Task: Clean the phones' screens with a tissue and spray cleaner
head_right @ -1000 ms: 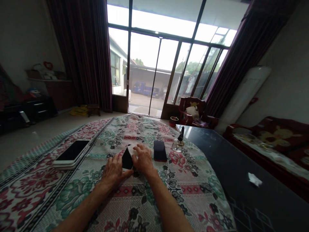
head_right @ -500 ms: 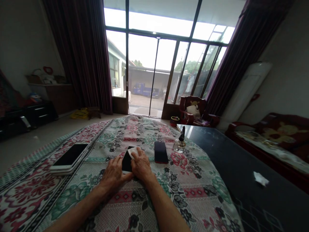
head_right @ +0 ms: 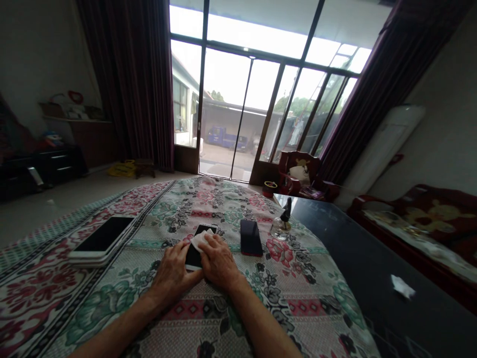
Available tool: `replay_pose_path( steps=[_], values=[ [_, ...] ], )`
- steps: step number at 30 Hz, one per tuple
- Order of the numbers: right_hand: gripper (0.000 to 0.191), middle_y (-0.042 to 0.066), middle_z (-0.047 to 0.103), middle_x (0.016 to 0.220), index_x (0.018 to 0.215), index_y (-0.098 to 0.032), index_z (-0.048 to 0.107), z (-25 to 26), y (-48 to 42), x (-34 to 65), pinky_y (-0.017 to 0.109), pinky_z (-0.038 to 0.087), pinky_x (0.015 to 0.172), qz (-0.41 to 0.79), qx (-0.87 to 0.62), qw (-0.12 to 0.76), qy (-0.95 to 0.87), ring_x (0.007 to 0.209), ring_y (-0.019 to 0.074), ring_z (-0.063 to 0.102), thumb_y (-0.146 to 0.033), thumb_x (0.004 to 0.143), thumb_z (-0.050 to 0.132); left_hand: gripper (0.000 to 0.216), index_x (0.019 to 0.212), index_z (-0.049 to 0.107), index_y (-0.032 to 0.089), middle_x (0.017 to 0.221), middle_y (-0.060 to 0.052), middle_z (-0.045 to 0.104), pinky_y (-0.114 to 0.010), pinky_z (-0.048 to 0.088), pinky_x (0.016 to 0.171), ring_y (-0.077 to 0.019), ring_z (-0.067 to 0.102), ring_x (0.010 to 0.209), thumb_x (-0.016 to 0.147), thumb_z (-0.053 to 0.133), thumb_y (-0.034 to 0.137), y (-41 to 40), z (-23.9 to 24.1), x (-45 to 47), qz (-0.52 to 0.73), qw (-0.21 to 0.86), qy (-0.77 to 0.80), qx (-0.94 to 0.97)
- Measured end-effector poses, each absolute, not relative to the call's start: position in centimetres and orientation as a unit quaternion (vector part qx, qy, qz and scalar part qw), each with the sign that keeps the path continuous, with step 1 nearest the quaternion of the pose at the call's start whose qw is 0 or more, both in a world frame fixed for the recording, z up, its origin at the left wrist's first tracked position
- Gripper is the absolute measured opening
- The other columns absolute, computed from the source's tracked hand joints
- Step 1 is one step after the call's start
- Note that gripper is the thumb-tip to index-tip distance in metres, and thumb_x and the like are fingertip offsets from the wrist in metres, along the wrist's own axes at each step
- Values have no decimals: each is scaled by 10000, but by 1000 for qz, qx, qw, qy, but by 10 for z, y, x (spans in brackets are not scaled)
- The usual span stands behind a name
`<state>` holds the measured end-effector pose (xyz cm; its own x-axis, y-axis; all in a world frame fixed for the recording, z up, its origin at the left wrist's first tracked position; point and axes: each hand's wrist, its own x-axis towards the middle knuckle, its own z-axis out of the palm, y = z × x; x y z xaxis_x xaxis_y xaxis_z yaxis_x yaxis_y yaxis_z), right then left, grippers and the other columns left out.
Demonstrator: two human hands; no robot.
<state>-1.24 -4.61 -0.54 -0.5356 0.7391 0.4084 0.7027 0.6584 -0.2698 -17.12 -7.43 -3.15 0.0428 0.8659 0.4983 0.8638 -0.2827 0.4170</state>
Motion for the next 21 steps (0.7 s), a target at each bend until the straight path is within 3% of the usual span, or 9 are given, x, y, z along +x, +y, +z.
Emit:
replay_pose_path(
  steps=[14, 21],
  values=[
    [348, 67, 569, 1347, 1194, -219, 636, -4, 32, -11, 428, 358, 1108, 50, -354, 237, -903, 1291, 198, 475, -163, 931, 415, 630, 1120, 571, 95, 1147, -158, 587, -454, 425, 919, -333, 511, 1056, 624, 683, 466, -76, -21, -167, 329, 36, 621, 710],
    [372, 55, 556, 1362, 1214, -225, 628, -3, 8, -9, 440, 350, 1114, 77, -337, 240, -907, 1323, 195, 441, -137, 914, 427, 626, 1111, 569, 108, 1159, -161, 579, -460, 408, 940, -336, 499, 1072, 618, 684, 475, -75, -23, -168, 337, 36, 612, 715]
  ],
)
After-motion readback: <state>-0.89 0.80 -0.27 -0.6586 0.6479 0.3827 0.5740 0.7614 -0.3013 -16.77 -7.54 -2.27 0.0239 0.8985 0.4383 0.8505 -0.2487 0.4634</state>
